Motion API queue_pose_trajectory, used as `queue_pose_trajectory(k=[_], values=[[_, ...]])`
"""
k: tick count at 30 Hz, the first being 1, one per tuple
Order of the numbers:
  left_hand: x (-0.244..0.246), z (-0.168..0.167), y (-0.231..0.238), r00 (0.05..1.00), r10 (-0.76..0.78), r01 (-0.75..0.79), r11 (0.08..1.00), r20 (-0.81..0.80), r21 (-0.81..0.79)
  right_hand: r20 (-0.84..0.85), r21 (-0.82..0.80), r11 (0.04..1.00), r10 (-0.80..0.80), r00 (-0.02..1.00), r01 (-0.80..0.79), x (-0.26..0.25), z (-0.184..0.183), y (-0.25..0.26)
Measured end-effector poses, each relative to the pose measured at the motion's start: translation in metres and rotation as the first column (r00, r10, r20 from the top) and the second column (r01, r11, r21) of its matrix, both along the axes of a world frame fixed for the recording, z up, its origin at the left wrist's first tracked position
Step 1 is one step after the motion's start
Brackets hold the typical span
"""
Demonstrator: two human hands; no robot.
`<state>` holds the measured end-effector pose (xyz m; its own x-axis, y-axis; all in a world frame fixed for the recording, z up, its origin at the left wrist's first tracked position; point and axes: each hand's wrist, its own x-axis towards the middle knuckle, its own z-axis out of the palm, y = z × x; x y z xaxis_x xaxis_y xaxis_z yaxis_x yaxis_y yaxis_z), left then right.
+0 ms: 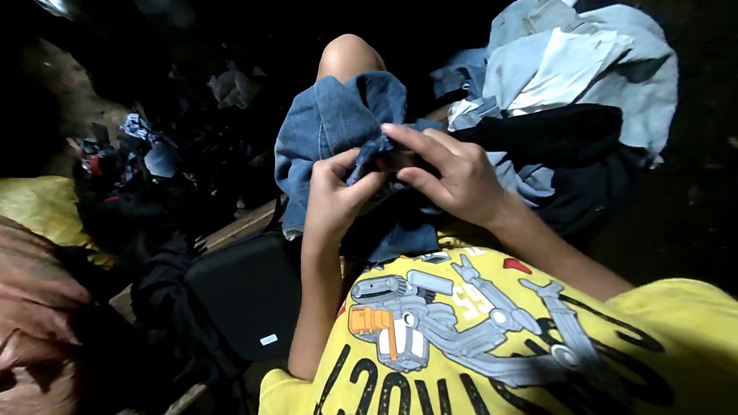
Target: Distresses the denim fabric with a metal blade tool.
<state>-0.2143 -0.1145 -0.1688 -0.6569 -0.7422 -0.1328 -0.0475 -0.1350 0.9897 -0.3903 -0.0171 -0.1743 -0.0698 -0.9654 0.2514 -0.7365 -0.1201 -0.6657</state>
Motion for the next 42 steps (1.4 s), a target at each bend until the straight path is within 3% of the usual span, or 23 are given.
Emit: queue_pose_trajectory(k=[10, 13, 16, 18, 23, 28, 36, 42], values=[[0.003, -0.001, -0.007, 0.998, 0.041, -0.036, 0.994, -0.043, 0.103, 0.067, 0.047, 0.998, 0.036, 0.997, -0.039, -0.009, -0.006, 0.001], [0.004, -0.001, -0.008, 0.999, 0.029, -0.026, 0.994, -0.027, 0.107, 0.267, 0.122, 0.985, 0.087, 0.960, -0.124, -0.020, -0.002, 0.001], [0.002, 0.000, -0.006, 0.999, 0.054, -0.054, 0.994, -0.003, 0.092, 0.525, 0.228, 0.946, 0.079, 0.847, -0.229, -0.027, 0.007, 0.000], [0.001, 0.002, -0.003, 0.996, 0.093, -0.092, 0.993, -0.013, 0.080, 0.577, 0.251, 0.937, 0.057, 0.815, -0.243, -0.027, 0.011, 0.000], [-0.007, 0.005, 0.002, 0.983, 0.182, -0.181, 0.981, -0.005, 0.065, 0.265, 0.188, 0.976, 0.056, 0.963, -0.109, -0.026, 0.016, 0.007], [-0.006, 0.006, 0.002, 0.988, 0.147, -0.139, 0.980, -0.046, 0.140, 0.040, 0.106, 0.992, 0.064, 0.997, -0.068, -0.019, 0.010, 0.006], [0.001, 0.004, -0.002, 0.994, 0.066, -0.052, 0.986, -0.085, 0.157, -0.032, 0.023, 0.997, 0.079, 0.996, -0.078, -0.016, 0.004, -0.003], [-0.005, 0.003, -0.002, 0.993, 0.091, -0.074, 0.977, -0.078, 0.199, 0.013, -0.019, 1.000, 0.021, 1.000, -0.021, -0.003, -0.003, -0.008]])
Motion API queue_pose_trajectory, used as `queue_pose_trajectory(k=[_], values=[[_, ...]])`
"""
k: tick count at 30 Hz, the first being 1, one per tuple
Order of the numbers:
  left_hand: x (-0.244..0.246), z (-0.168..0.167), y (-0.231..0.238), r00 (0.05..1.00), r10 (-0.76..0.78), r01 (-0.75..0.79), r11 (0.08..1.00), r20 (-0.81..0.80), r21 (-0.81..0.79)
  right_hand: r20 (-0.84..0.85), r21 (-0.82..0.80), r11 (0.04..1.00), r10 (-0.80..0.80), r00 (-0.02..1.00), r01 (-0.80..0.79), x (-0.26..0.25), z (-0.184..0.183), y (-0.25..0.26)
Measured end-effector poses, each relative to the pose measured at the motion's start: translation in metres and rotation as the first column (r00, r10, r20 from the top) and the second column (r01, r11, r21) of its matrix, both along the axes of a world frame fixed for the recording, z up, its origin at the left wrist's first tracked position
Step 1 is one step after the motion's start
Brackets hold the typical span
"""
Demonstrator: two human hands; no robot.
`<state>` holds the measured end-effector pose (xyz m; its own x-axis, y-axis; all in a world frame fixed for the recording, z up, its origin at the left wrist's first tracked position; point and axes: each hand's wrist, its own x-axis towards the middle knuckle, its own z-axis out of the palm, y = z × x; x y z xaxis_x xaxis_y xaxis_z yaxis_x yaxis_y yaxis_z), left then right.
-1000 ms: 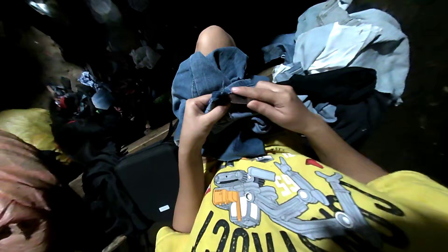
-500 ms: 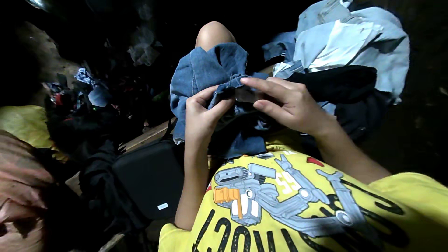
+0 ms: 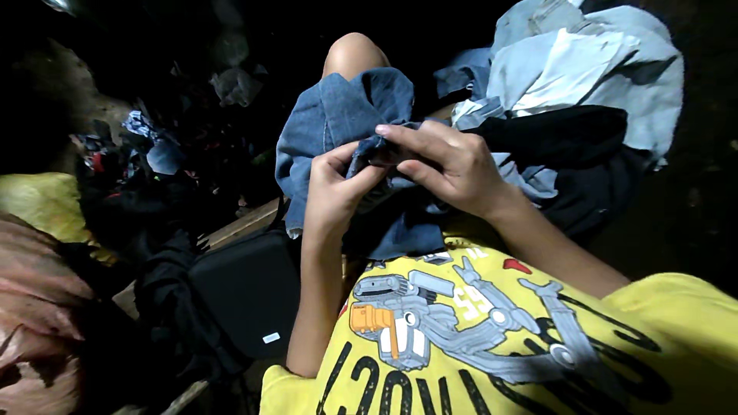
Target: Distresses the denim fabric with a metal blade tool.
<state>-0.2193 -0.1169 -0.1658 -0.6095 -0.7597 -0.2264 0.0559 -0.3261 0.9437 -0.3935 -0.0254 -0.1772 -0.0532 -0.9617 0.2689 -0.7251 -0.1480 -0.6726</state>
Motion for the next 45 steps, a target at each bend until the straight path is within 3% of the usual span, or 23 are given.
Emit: queue_pose_trajectory(k=[4, 6, 8, 12, 15, 18, 20, 24, 26, 29, 32, 35, 39, 43, 45], values=[[0.001, 0.001, -0.001, 0.999, -0.014, 0.015, 1.000, 0.042, -0.025, -0.033, 0.004, 0.998, -0.070, 0.997, 0.070, -0.004, 0.001, 0.008], [-0.002, 0.000, 0.000, 0.999, -0.013, 0.015, 0.999, 0.050, -0.034, 0.053, 0.053, 0.996, -0.074, 0.996, 0.071, -0.005, 0.002, 0.006], [0.001, 0.000, -0.001, 0.997, -0.027, 0.032, 0.997, 0.076, -0.065, 0.276, 0.175, 0.984, -0.021, 0.961, -0.029, -0.012, 0.010, 0.001], [0.009, 0.002, -0.008, 0.987, -0.113, 0.132, 0.974, 0.113, -0.182, 0.677, 0.297, 0.867, 0.103, 0.728, -0.400, -0.044, 0.032, -0.011], [0.008, 0.000, -0.011, 0.984, -0.152, 0.169, 0.960, 0.092, -0.223, 0.751, 0.288, 0.781, 0.175, 0.636, -0.555, -0.062, 0.034, -0.017], [0.009, 0.000, -0.012, 0.987, -0.149, 0.157, 0.970, 0.057, -0.188, 0.804, 0.269, 0.812, 0.107, 0.585, -0.519, -0.063, 0.029, -0.014], [0.009, 0.000, -0.012, 0.991, -0.130, 0.133, 0.978, 0.033, -0.158, 0.781, 0.271, 0.878, 0.040, 0.624, -0.395, -0.060, 0.027, -0.011], [0.007, 0.002, -0.012, 0.992, -0.120, 0.123, 0.983, 0.031, -0.136, 0.489, 0.127, 0.987, 0.026, 0.872, -0.101, -0.037, 0.017, -0.019], [0.007, 0.003, -0.012, 0.992, -0.125, 0.126, 0.984, 0.020, -0.125, 0.398, 0.068, 0.993, 0.061, 0.915, -0.096, -0.028, 0.013, -0.028], [0.010, 0.008, -0.015, 0.990, -0.141, 0.143, 0.969, 0.024, -0.203, 0.478, 0.099, 0.968, 0.158, 0.864, -0.232, -0.029, 0.009, -0.038], [0.017, 0.021, -0.017, 0.980, -0.090, 0.167, 0.859, 0.179, -0.484, 0.605, 0.085, 0.949, 0.193, 0.772, -0.303, -0.035, 0.011, -0.041], [0.023, 0.033, -0.014, 0.971, 0.109, 0.094, 0.652, 0.215, -0.752, 0.492, -0.049, 0.988, 0.152, 0.857, -0.148, -0.037, 0.014, -0.036], [0.027, 0.016, -0.008, 0.938, 0.321, -0.027, 0.444, 0.131, -0.896, 0.273, -0.324, 0.946, 0.107, 0.956, -0.014, -0.025, 0.000, -0.028], [0.032, -0.025, -0.002, 0.915, 0.391, -0.057, 0.364, 0.097, -0.930, 0.193, -0.377, 0.925, 0.026, 0.981, 0.049, -0.010, -0.022, -0.022], [0.040, -0.028, 0.000, 0.927, 0.339, 0.005, 0.416, 0.160, -0.909, 0.198, -0.366, 0.929, 0.025, 0.980, 0.050, -0.006, -0.025, -0.020]])
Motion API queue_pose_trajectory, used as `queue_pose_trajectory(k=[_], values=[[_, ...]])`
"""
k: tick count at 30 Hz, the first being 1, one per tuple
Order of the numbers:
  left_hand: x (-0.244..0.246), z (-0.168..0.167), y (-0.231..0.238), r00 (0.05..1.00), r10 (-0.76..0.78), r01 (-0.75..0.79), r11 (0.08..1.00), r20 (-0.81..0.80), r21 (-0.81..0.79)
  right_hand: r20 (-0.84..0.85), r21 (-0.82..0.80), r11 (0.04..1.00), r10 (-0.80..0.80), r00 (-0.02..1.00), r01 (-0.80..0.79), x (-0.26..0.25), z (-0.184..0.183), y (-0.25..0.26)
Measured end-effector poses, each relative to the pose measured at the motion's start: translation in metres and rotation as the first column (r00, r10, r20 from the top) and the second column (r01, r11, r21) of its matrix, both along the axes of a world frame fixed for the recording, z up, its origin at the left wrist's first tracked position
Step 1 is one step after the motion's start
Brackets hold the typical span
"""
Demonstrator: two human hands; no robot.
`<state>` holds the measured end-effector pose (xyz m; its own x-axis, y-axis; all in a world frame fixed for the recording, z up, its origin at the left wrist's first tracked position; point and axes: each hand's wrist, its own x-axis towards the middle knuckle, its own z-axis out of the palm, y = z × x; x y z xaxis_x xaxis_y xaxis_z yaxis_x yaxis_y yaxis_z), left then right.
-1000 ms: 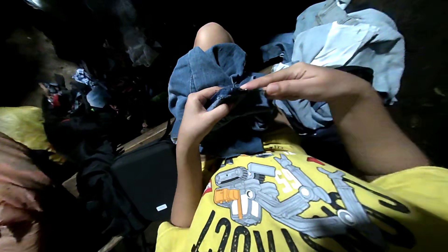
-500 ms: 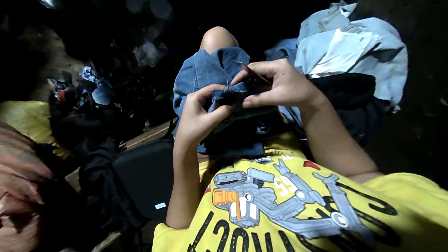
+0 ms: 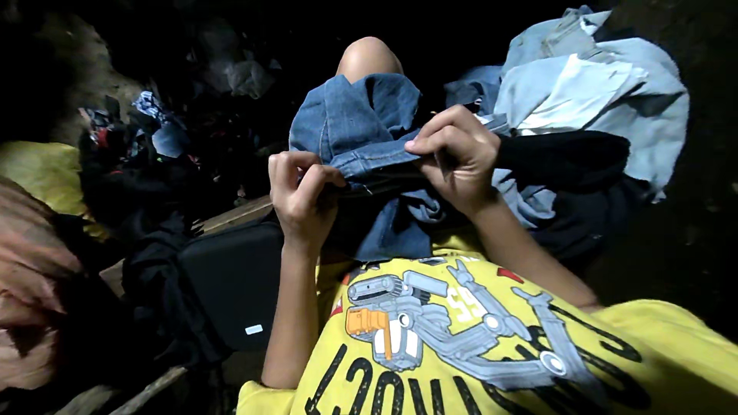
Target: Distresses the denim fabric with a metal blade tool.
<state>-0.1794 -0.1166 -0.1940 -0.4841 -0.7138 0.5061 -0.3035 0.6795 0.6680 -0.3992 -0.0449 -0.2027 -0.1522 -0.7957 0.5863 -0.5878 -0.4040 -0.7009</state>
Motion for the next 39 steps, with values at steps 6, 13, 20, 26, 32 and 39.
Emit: queue_pose_trajectory(k=[6, 13, 20, 26, 32, 39], values=[[0.025, 0.054, 0.000, 0.979, -0.200, 0.175, 0.923, 0.041, 0.342, -0.032, 0.000, 1.000, 0.008, 0.999, -0.008, 0.006, 0.000, 0.009], [-0.021, 0.054, 0.051, 0.932, 0.032, 0.341, 0.269, -0.362, 0.901, -0.005, -0.033, 0.999, -0.017, 1.000, 0.017, 0.006, 0.022, 0.012], [-0.059, 0.068, 0.044, 0.743, 0.523, 0.399, 0.153, -0.417, 0.904, -0.158, -0.168, 0.984, 0.031, 0.987, -0.058, -0.014, 0.039, 0.015], [-0.065, 0.051, 0.034, 0.705, 0.468, 0.453, 0.281, -0.532, 0.846, 0.086, 0.399, 0.916, -0.007, 0.996, -0.028, -0.044, 0.046, 0.025], [-0.079, 0.054, 0.035, 0.762, 0.472, 0.310, 0.335, -0.443, 0.890, 0.163, 0.449, 0.887, 0.036, 0.986, -0.106, -0.039, 0.082, 0.037], [-0.074, 0.054, 0.032, 0.764, 0.429, 0.373, 0.315, -0.482, 0.873, -0.106, 0.546, 0.832, 0.189, 0.976, -0.102, -0.026, 0.072, 0.026]])
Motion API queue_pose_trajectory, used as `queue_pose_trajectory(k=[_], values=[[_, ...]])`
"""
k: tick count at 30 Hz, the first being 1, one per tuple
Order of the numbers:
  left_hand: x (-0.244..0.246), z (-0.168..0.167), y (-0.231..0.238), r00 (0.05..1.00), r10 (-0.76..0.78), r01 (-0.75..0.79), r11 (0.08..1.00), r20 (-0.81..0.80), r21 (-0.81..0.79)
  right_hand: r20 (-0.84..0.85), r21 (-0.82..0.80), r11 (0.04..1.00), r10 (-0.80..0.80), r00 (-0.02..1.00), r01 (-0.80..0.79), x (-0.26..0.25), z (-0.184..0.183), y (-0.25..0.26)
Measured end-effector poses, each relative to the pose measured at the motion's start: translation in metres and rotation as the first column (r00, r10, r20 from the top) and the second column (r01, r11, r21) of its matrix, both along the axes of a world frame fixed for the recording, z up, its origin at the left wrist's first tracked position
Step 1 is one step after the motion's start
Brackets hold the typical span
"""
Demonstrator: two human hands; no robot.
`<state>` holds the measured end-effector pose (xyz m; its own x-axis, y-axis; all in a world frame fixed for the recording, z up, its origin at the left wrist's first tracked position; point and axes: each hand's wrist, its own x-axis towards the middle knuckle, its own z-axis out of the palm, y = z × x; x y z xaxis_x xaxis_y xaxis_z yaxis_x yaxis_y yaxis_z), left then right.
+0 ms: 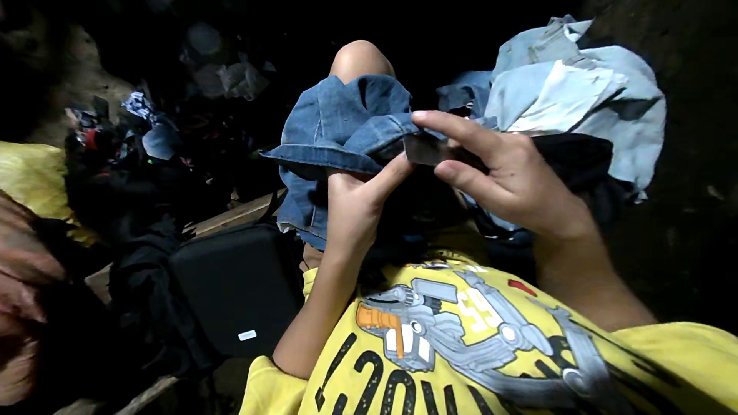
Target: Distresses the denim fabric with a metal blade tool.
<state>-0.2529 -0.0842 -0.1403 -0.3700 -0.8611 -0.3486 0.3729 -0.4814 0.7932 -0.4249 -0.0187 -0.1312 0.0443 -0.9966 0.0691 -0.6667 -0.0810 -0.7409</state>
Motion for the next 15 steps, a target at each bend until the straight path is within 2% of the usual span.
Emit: queue_pose_trajectory(k=[2, 6, 10, 15], values=[[0.002, 0.000, 0.000, 1.000, -0.013, 0.013, 1.000, 0.000, 0.024, -0.009, -0.045, 0.998, -0.039, 0.999, 0.038, 0.005, -0.007, 0.001], [0.005, 0.000, 0.000, 0.999, -0.019, 0.017, 0.998, 0.033, 0.058, -0.002, -0.175, 0.958, -0.231, 0.973, 0.228, 0.010, -0.023, 0.004], [0.004, -0.002, -0.001, 0.997, -0.019, 0.013, 0.996, 0.068, 0.091, 0.172, -0.111, 0.943, -0.293, 0.940, 0.314, 0.007, -0.031, 0.007], [0.002, -0.007, -0.001, 0.998, 0.044, -0.049, 0.992, 0.040, 0.117, 0.212, -0.082, 0.922, -0.355, 0.911, 0.378, 0.002, -0.042, 0.012]])
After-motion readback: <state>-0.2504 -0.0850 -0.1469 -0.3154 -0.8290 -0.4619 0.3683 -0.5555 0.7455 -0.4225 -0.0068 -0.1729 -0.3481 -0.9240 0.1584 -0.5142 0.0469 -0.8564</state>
